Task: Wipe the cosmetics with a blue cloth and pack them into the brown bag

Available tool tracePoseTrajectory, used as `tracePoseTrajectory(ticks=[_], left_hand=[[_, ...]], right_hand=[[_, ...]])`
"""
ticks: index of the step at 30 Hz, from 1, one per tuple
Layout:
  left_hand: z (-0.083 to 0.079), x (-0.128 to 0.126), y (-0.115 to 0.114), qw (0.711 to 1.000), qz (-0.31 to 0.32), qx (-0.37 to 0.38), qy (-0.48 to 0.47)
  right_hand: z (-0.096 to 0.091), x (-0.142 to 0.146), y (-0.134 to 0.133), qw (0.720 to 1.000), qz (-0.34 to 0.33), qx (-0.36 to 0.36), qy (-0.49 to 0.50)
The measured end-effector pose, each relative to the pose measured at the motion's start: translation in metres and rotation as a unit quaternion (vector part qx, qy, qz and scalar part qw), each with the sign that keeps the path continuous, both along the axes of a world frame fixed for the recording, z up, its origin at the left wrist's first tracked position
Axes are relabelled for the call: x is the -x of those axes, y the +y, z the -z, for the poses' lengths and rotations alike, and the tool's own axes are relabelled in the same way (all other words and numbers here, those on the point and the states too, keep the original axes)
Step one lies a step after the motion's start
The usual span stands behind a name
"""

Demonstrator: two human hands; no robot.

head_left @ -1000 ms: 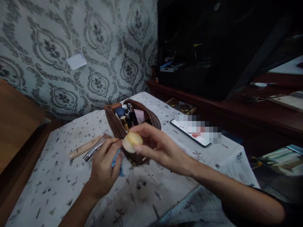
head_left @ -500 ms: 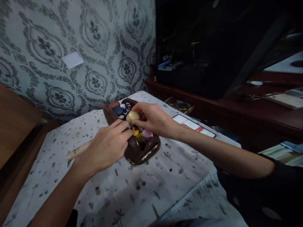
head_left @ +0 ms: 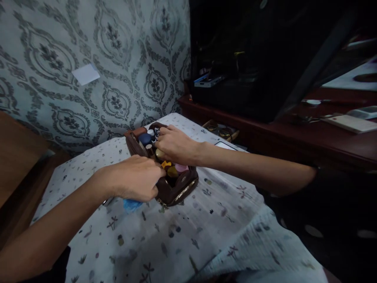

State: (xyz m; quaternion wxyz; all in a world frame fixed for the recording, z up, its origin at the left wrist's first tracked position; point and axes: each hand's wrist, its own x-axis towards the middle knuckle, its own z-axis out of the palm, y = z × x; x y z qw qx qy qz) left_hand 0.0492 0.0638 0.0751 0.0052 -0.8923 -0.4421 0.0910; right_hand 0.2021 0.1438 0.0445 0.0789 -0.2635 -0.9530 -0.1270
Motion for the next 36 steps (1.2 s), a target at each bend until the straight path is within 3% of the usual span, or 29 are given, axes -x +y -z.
tracePoseTrajectory(ticks=[3, 8, 16, 26, 31, 36], left_hand=[[-0.008, -0.005, -0.005, 0.998, 0.007, 0.056, 0.024], [-0.018, -0.012, -0.011, 0.994, -0.002, 0.064, 0.09], [-0.016, -0.01, -0.013, 0.991, 0.001, 0.069, 0.112], [-0.011, -0.005, -0.018, 0.995, 0.002, 0.066, 0.077], [0.007, 0.007, -0.03, 0.998, 0.035, -0.046, 0.02], [0.034, 0.015, -0.047, 0.972, 0.058, -0.223, -0.051]], right_hand=[[0.003, 0.007, 0.002, 0.999, -0.021, -0.007, -0.037], [0.002, 0.019, 0.0, 0.997, -0.01, 0.017, -0.076], [-0.001, 0.034, 0.003, 0.99, 0.019, 0.062, -0.123], [-0.021, 0.006, -0.006, 0.995, -0.055, 0.062, -0.058], [-0.033, -0.017, -0.016, 0.991, -0.101, 0.09, -0.013], [-0.033, -0.028, -0.026, 0.982, -0.098, 0.162, 0.01]])
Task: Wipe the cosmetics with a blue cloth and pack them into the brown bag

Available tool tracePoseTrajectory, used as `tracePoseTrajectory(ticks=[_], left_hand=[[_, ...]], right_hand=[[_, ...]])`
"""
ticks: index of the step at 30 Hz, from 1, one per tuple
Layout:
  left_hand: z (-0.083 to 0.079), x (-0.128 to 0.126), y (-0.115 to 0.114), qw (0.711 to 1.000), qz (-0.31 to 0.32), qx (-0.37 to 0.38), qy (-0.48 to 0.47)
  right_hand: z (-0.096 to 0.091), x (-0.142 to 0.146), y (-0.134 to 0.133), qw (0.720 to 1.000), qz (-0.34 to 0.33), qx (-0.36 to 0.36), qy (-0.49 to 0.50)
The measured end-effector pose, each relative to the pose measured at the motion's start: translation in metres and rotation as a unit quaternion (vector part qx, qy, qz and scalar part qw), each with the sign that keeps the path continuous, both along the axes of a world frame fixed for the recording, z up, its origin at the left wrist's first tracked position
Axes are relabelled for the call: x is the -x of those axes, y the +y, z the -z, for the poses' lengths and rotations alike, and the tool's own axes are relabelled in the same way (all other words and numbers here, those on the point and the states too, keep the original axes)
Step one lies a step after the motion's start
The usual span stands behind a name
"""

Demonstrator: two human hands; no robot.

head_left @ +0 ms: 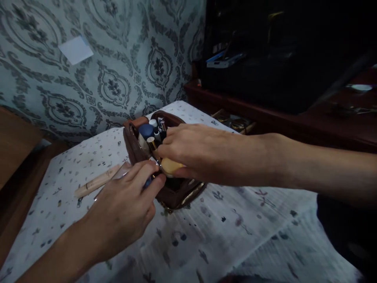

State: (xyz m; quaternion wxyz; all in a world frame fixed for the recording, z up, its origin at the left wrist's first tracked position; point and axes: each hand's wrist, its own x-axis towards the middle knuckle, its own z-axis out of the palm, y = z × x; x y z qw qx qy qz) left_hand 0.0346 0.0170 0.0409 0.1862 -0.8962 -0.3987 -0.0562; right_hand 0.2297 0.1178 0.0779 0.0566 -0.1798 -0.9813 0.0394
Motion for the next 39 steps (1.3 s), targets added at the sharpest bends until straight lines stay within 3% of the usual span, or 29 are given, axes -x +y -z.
tracePoseTrajectory(ticks=[5, 10, 17, 23, 29, 34, 39], left_hand=[[0.018, 0.002, -0.006, 0.995, 0.006, -0.1, -0.03], [0.025, 0.007, -0.007, 0.992, 0.033, -0.113, -0.055], [0.029, 0.009, -0.007, 0.991, 0.032, -0.119, -0.058], [0.028, 0.006, -0.007, 0.99, 0.028, -0.124, -0.056], [0.029, 0.005, -0.009, 0.99, 0.021, -0.116, -0.076], [0.031, 0.007, -0.012, 0.988, 0.019, -0.095, -0.12], [0.036, 0.014, -0.018, 0.983, 0.005, -0.094, -0.16]], right_hand=[[0.013, 0.008, -0.004, 0.997, -0.044, 0.065, -0.028], [0.021, 0.02, -0.001, 0.993, -0.01, 0.106, -0.055], [0.014, 0.027, -0.001, 0.972, 0.031, 0.194, -0.132], [0.012, 0.028, -0.005, 0.975, 0.041, 0.182, -0.119], [0.014, 0.025, -0.005, 0.97, 0.033, 0.221, -0.099], [0.004, 0.012, -0.001, 0.971, 0.048, 0.226, -0.053], [-0.006, 0.002, -0.002, 0.975, 0.109, 0.192, -0.038]])
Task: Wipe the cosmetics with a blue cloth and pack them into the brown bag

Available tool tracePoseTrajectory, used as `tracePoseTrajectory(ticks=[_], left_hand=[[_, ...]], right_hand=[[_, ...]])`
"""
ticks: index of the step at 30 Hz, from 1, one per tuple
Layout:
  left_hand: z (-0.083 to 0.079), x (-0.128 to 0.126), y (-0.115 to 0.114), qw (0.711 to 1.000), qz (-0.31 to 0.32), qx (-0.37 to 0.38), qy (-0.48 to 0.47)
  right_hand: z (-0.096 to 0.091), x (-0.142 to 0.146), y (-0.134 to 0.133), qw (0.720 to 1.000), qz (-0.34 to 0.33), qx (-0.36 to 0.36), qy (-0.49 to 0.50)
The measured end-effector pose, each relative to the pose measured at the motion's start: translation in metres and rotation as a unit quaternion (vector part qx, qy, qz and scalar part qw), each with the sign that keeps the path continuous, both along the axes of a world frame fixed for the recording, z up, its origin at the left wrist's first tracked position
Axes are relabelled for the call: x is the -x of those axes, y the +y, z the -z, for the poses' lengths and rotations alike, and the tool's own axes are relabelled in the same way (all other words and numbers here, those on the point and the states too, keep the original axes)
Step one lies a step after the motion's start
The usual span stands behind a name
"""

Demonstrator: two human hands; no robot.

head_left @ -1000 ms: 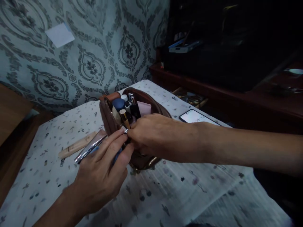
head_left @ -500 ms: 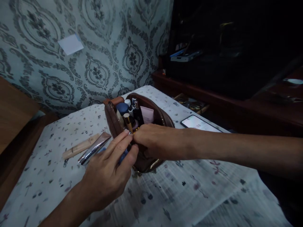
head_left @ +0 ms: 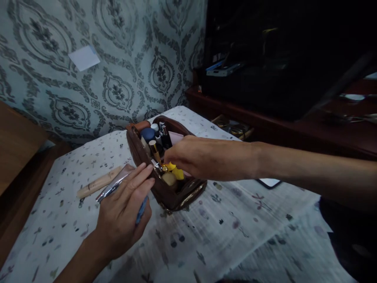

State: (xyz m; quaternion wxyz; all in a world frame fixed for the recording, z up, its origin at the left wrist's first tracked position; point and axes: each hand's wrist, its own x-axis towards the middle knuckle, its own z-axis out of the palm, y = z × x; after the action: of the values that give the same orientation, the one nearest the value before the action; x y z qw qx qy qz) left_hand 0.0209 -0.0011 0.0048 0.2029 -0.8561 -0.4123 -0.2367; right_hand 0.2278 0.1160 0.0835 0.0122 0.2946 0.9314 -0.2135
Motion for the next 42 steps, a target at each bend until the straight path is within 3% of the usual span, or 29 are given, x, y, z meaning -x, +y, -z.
tracePoseTrajectory(ticks=[12, 16, 21, 25, 31, 36, 42], left_hand=[[0.021, 0.001, -0.017, 0.996, -0.038, -0.022, -0.072], [0.03, 0.008, -0.02, 0.993, -0.072, -0.019, -0.087], [0.045, 0.027, -0.026, 0.989, -0.116, -0.002, -0.093], [0.065, 0.043, -0.03, 0.982, -0.141, 0.045, -0.12], [0.094, 0.053, -0.032, 0.972, -0.158, 0.112, -0.135], [0.099, 0.057, -0.032, 0.977, -0.131, 0.118, -0.12], [0.097, 0.055, -0.031, 0.983, -0.126, 0.092, -0.101]], right_hand=[[0.013, 0.001, 0.0, 0.994, -0.049, 0.092, 0.016], [0.014, -0.002, 0.006, 0.994, -0.027, 0.062, 0.085], [0.008, -0.003, 0.012, 0.989, 0.047, 0.011, 0.143], [0.011, 0.003, 0.017, 0.993, 0.055, -0.025, 0.103], [0.017, 0.028, 0.032, 0.993, 0.009, -0.116, 0.024], [0.017, 0.049, 0.05, 0.98, -0.02, -0.194, -0.028], [0.013, 0.053, 0.056, 0.98, -0.019, -0.196, -0.009]])
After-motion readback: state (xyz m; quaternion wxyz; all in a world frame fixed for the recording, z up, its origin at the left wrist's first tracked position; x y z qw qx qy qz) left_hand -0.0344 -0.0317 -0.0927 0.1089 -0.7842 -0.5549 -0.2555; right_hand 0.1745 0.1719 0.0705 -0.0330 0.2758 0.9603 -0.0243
